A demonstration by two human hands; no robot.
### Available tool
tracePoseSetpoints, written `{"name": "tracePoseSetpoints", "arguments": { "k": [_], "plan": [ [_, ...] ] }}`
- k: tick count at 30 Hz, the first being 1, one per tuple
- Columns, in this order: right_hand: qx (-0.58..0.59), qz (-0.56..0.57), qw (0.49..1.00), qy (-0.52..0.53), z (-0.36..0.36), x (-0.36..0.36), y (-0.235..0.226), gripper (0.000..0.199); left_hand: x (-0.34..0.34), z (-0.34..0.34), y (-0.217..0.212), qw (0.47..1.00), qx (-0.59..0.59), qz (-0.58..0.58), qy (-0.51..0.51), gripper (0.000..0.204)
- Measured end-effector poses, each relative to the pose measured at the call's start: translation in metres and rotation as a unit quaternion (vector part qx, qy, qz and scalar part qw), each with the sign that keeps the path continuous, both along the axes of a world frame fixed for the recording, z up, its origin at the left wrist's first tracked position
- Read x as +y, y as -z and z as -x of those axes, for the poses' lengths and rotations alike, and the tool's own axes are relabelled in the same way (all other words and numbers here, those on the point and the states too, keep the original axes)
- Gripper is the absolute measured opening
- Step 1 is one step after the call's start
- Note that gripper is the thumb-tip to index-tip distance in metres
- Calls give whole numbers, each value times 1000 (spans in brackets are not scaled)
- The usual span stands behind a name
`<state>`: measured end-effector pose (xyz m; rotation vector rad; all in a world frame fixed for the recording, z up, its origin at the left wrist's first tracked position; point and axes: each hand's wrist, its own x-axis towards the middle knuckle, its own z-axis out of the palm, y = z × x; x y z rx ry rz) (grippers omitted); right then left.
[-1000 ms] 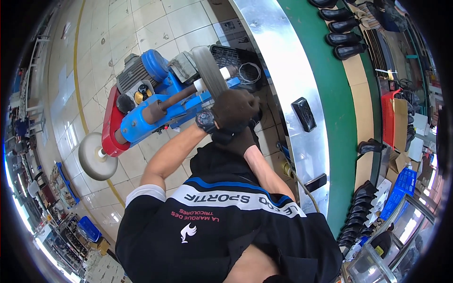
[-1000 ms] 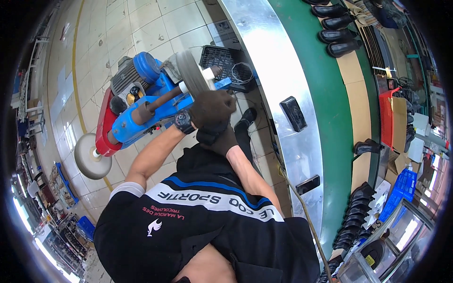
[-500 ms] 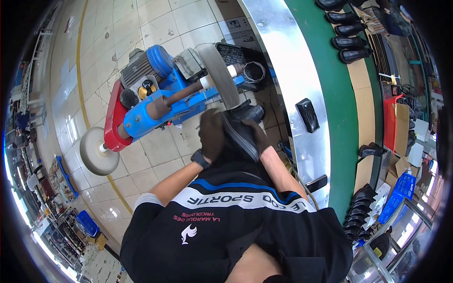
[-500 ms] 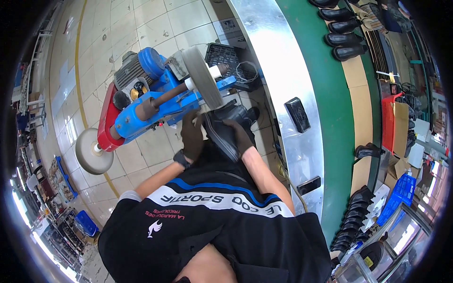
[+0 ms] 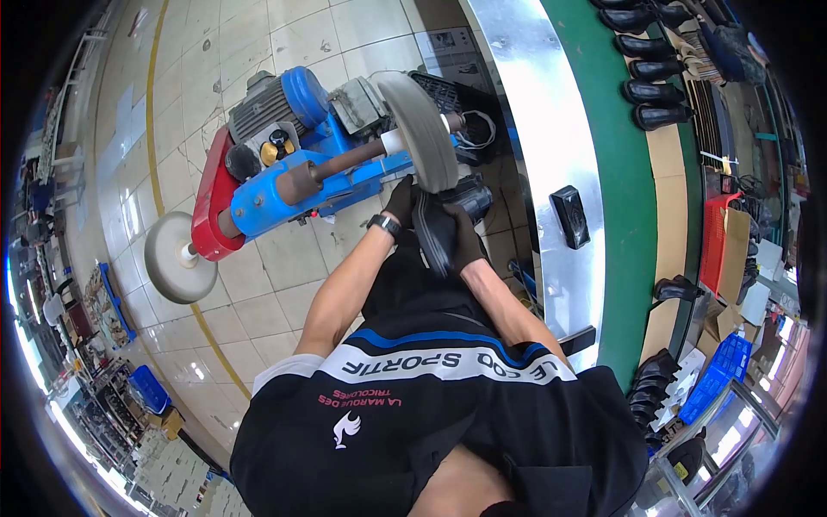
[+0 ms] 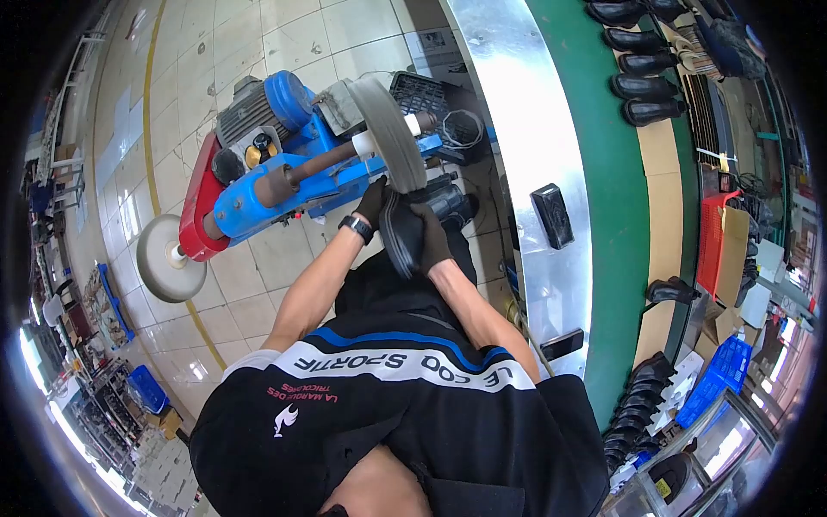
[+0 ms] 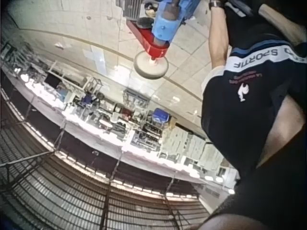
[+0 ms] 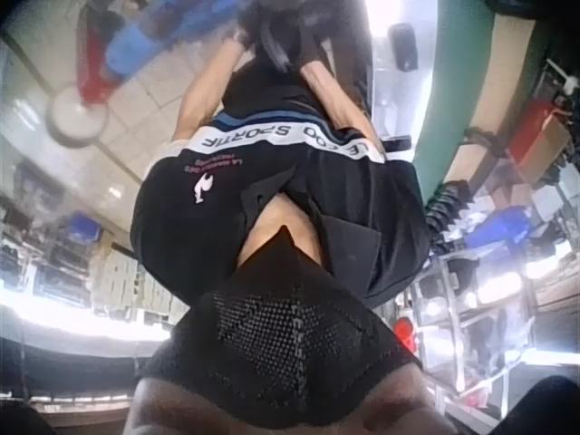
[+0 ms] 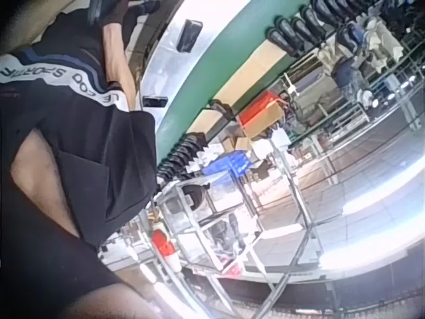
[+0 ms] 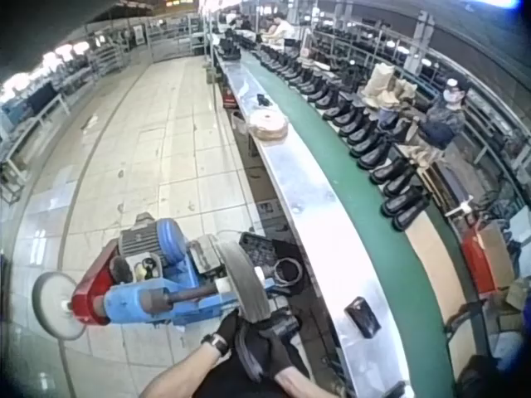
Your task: Polishing and finishing black leather boots using a rotating buffing machine and placing them on a conveyor belt.
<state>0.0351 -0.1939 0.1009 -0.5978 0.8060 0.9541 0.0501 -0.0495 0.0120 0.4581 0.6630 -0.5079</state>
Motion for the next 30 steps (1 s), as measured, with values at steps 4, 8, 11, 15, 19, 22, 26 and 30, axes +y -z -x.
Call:
{"name": "tracePoseSetpoints", "arguments": {
  "k": [4,8,11,15,19,22,26,30],
  "plan": [
    [-57,97,992,-51,17,-18,4,26,-2,20,-43,998,33,46,-39,42],
    [-63,43,992,-101,16,-18,-34,29,-1,48,-78,992,-9,-27,-124,35],
    [-55,43,989,-132,6,-15,-51,33,-5,64,-86,756,-269,-597,-13,32],
    [-69,19,987,-146,-6,-13,-47,38,8,62,-88,977,-22,-162,-136,29],
    [-81,0,987,-141,-17,-8,-71,45,6,48,-82,978,113,-94,-149,34],
    [-54,-40,978,-199,-16,-23,-61,58,6,57,22,936,-88,-330,-80,35],
    [-437,350,778,-285,-10,-45,-74,96,-31,24,-86,648,-186,-724,147,16],
    [-435,384,580,-572,-8,-28,-100,99,-26,41,-81,666,-138,-728,86,18]
  ]
}}
